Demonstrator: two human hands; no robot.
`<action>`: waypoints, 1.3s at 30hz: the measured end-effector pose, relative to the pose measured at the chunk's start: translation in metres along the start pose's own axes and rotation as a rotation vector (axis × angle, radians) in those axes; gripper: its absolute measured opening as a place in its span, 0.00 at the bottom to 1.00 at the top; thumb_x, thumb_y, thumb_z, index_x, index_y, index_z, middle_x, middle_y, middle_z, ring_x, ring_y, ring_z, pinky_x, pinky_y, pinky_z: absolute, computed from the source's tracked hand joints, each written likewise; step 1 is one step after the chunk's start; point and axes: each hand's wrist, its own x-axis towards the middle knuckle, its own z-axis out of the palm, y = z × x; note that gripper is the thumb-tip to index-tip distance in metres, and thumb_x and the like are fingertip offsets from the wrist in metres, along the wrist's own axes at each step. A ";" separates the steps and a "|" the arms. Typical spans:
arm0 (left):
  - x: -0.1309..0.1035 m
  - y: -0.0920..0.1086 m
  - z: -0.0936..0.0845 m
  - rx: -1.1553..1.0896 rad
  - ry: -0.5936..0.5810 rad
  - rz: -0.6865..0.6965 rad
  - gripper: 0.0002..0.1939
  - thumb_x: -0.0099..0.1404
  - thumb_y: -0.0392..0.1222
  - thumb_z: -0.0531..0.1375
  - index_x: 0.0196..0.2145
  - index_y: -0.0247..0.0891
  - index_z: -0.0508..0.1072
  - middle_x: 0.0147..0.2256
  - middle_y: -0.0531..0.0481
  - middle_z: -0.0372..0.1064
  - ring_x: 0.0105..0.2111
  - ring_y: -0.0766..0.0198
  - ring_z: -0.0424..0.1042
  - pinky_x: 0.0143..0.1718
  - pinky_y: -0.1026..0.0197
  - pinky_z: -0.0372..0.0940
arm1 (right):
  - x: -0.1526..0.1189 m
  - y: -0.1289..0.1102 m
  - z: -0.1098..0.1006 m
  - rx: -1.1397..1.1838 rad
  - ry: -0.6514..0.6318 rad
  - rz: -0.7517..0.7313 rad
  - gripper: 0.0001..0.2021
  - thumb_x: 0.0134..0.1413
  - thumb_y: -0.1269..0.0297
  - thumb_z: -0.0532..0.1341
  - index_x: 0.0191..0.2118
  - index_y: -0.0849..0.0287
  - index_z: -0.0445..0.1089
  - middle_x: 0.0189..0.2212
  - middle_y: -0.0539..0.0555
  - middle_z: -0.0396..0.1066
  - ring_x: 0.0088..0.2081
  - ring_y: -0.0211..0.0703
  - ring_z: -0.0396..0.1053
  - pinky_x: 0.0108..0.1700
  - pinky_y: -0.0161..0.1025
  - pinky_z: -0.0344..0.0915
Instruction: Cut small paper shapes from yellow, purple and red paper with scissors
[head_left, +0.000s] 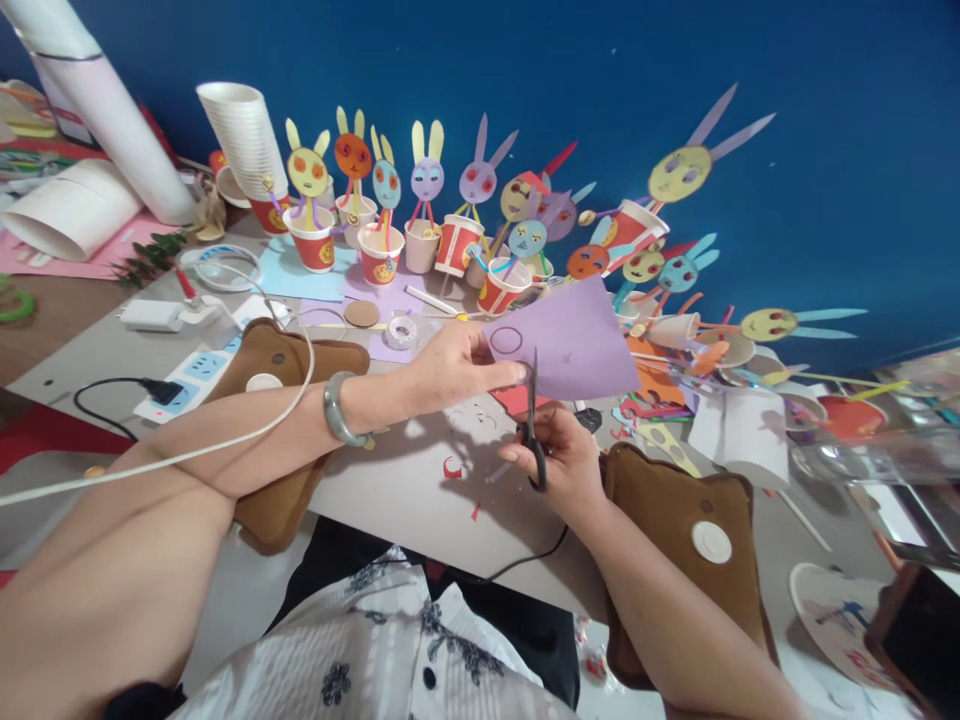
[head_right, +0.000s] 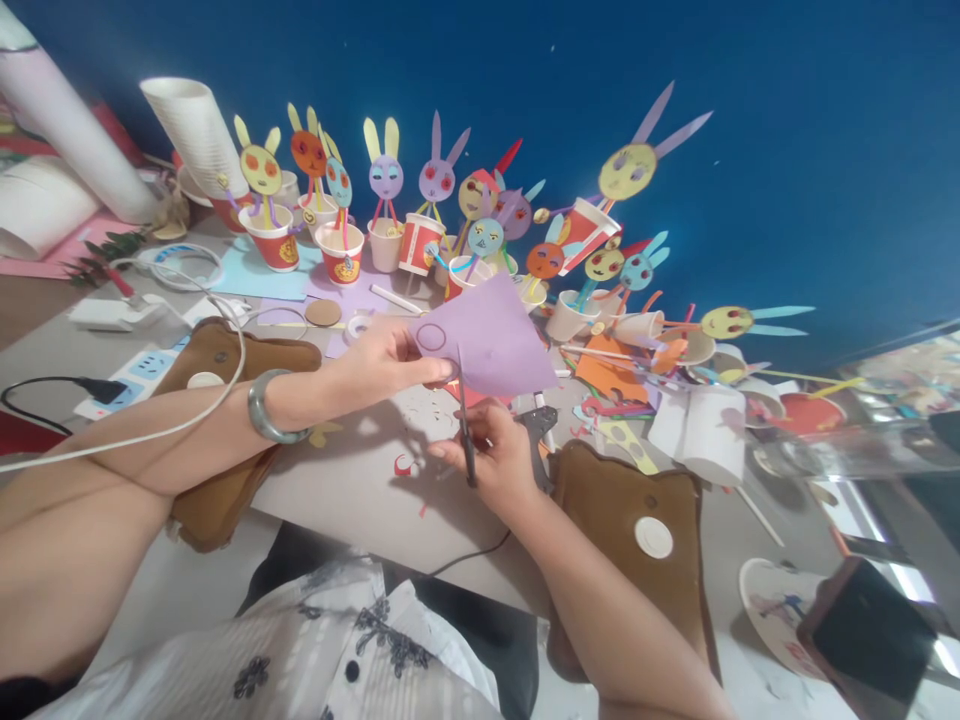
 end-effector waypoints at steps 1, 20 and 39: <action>0.000 0.001 0.000 0.000 -0.004 -0.005 0.08 0.58 0.38 0.61 0.24 0.35 0.66 0.23 0.56 0.60 0.25 0.72 0.58 0.26 0.66 0.55 | 0.000 0.000 0.000 0.004 -0.001 -0.001 0.28 0.38 0.38 0.74 0.32 0.54 0.64 0.17 0.46 0.68 0.19 0.37 0.63 0.23 0.36 0.59; 0.002 -0.003 -0.002 0.028 -0.018 0.054 0.06 0.59 0.36 0.59 0.25 0.33 0.71 0.26 0.51 0.71 0.28 0.70 0.68 0.29 0.67 0.62 | -0.001 0.005 -0.005 -0.040 0.011 -0.007 0.30 0.38 0.36 0.73 0.35 0.56 0.68 0.18 0.49 0.72 0.20 0.39 0.65 0.23 0.37 0.62; 0.002 -0.003 -0.002 0.006 0.006 0.058 0.03 0.58 0.34 0.60 0.27 0.33 0.72 0.25 0.51 0.72 0.27 0.70 0.69 0.29 0.68 0.65 | 0.000 0.001 -0.006 -0.111 0.013 -0.005 0.32 0.36 0.31 0.70 0.32 0.57 0.70 0.18 0.51 0.73 0.19 0.42 0.67 0.23 0.38 0.63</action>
